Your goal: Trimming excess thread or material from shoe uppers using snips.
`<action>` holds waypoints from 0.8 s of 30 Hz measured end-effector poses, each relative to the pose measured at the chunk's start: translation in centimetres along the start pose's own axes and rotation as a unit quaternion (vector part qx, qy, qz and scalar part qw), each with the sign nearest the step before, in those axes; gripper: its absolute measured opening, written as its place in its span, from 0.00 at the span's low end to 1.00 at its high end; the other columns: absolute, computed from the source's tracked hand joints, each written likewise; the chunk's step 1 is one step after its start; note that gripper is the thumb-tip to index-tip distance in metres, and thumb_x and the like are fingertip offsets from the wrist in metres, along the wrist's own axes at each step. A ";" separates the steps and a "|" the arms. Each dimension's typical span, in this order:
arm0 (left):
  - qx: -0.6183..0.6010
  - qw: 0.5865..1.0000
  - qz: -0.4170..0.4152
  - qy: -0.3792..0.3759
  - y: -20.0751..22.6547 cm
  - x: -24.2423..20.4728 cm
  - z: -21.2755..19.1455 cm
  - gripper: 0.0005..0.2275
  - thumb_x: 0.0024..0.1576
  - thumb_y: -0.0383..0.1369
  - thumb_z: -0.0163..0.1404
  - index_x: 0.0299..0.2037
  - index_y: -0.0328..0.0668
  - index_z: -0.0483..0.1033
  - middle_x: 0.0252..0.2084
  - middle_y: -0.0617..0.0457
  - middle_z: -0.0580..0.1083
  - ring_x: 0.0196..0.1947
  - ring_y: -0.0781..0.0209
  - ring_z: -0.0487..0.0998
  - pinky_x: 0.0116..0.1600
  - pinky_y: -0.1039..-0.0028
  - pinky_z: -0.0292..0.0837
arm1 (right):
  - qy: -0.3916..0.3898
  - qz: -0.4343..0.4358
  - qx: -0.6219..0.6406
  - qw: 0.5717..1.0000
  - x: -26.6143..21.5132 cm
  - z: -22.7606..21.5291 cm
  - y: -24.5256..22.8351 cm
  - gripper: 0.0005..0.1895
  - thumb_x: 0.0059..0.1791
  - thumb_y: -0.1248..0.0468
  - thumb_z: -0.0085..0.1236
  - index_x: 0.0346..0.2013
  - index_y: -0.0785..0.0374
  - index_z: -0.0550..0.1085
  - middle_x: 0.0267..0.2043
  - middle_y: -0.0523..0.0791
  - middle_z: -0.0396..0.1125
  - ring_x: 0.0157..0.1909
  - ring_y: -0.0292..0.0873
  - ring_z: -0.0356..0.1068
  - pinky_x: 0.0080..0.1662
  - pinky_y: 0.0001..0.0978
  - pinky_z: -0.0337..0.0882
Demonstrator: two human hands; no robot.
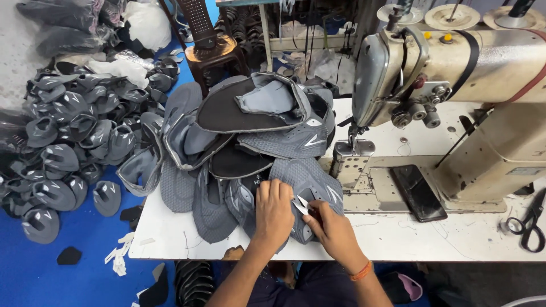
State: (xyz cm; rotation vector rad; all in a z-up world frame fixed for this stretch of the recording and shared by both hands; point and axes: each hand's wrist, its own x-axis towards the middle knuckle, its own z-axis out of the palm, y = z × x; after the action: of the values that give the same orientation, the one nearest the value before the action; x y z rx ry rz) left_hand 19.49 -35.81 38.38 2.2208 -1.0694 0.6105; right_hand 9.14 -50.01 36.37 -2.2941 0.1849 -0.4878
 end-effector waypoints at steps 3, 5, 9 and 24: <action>0.005 1.000 -0.007 -0.004 0.2 0.1 0.0 0.06 0.51 0.21 0.50 0.36 0.37 0.68 0.39 0.47 0.67 0.42 0.48 0.67 0.51 0.59 0.64 | 0.035 -0.014 -0.016 0.999 0.0 0.8 0.3 0.19 0.51 0.54 0.57 0.49 0.63 0.70 0.39 0.52 0.76 0.39 0.54 0.77 0.38 0.41 0.75; 0.003 1.000 -0.005 0.000 0.3 0.0 0.0 0.06 0.52 0.21 0.50 0.37 0.37 0.68 0.39 0.47 0.67 0.43 0.48 0.67 0.51 0.59 0.64 | 0.046 0.006 -0.020 0.999 0.2 1.0 -0.4 0.18 0.51 0.54 0.57 0.49 0.63 0.70 0.39 0.51 0.76 0.38 0.54 0.77 0.37 0.42 0.74; 0.009 1.000 -0.009 -0.004 0.4 0.0 0.1 0.07 0.50 0.20 0.50 0.37 0.37 0.68 0.39 0.47 0.67 0.43 0.47 0.67 0.52 0.58 0.64 | 0.088 0.032 -0.029 0.995 0.2 2.4 0.0 0.16 0.51 0.55 0.56 0.48 0.62 0.70 0.36 0.50 0.76 0.35 0.54 0.77 0.35 0.43 0.74; 0.080 0.956 0.269 -0.082 0.6 7.4 -2.6 0.07 0.52 0.28 0.51 0.37 0.37 0.80 0.45 0.50 0.74 0.52 0.50 0.73 0.56 0.62 0.67 | 0.073 0.063 0.127 0.987 -2.0 5.9 3.2 0.14 0.56 0.57 0.47 0.49 0.65 0.69 0.32 0.55 0.72 0.34 0.56 0.74 0.37 0.43 0.71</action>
State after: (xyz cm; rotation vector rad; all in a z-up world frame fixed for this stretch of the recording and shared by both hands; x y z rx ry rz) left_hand 22.87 -38.29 44.98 2.1410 -1.7947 0.7675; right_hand 9.69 -47.75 29.81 -1.9869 0.3195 -0.5798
